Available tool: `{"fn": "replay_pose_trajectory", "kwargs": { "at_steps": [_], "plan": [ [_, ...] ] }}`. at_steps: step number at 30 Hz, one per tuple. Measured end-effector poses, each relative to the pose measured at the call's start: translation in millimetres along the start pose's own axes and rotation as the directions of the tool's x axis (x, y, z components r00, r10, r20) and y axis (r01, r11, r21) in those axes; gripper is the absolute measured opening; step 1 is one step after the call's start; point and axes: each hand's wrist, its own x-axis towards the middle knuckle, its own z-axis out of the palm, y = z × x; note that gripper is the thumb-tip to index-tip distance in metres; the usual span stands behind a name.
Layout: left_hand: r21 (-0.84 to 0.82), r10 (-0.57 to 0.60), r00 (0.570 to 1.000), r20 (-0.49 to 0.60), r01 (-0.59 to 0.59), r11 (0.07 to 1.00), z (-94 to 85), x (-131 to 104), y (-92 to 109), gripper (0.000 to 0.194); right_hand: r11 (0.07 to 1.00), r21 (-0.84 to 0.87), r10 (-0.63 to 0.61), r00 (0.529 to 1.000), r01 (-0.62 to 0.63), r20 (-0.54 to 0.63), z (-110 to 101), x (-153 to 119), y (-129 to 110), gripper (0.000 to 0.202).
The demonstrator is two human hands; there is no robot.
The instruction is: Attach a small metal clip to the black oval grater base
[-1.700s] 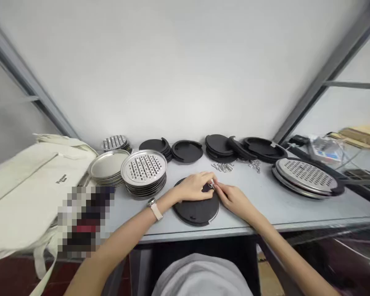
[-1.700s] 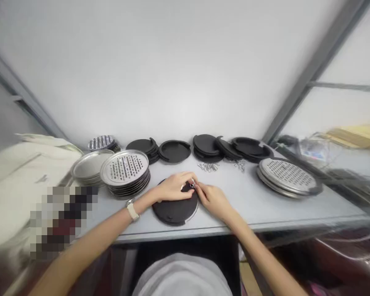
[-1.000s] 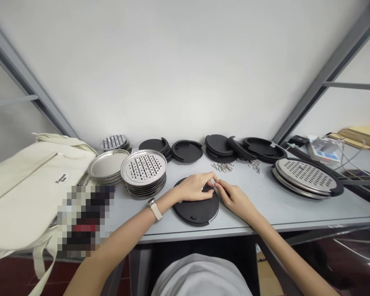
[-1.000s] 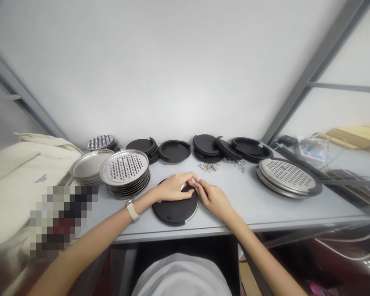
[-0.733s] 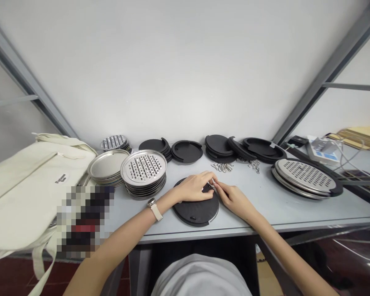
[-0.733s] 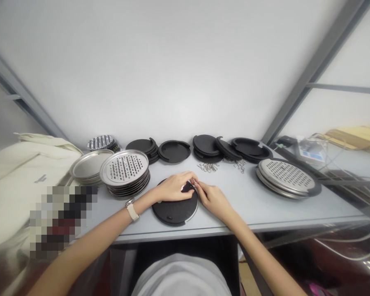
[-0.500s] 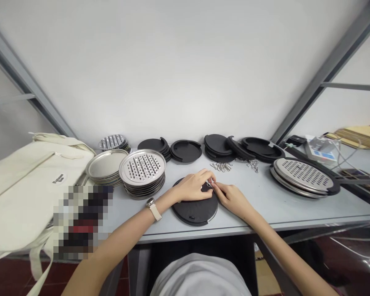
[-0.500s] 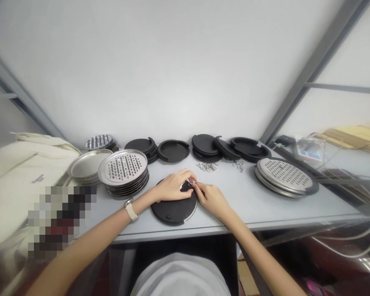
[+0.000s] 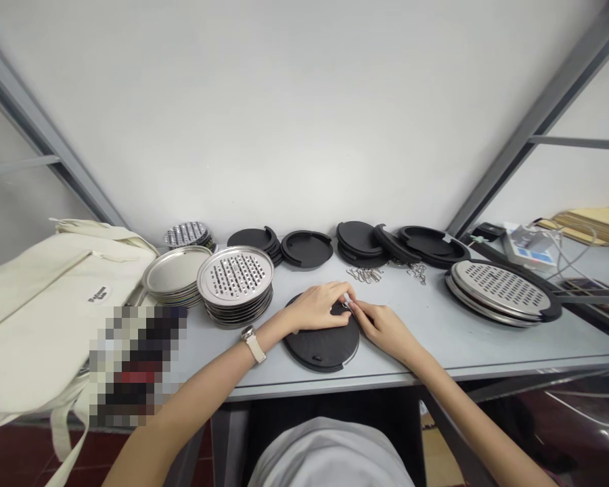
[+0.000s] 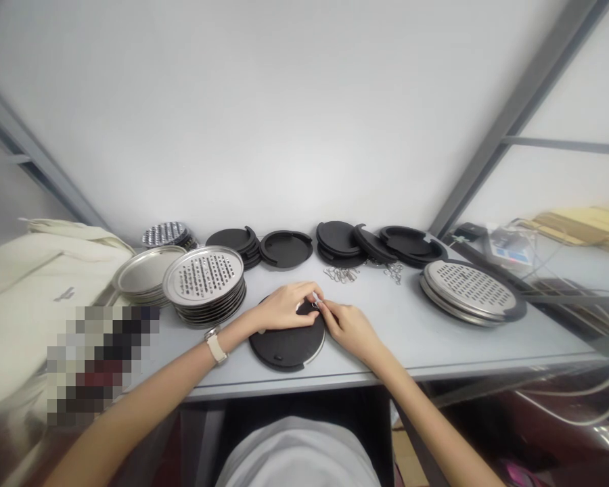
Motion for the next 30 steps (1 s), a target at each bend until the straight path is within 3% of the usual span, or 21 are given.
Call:
{"fn": "replay_pose_trajectory", "kwargs": {
  "at_steps": [30],
  "plan": [
    [0.006,-0.018,1.0,0.024,0.018,1.0,-2.2,0.2,2.0,0.028,0.999,-0.023,-0.034,0.998,0.033,-0.046,2.3,-2.2,1.6,0.039]
  ]
}}
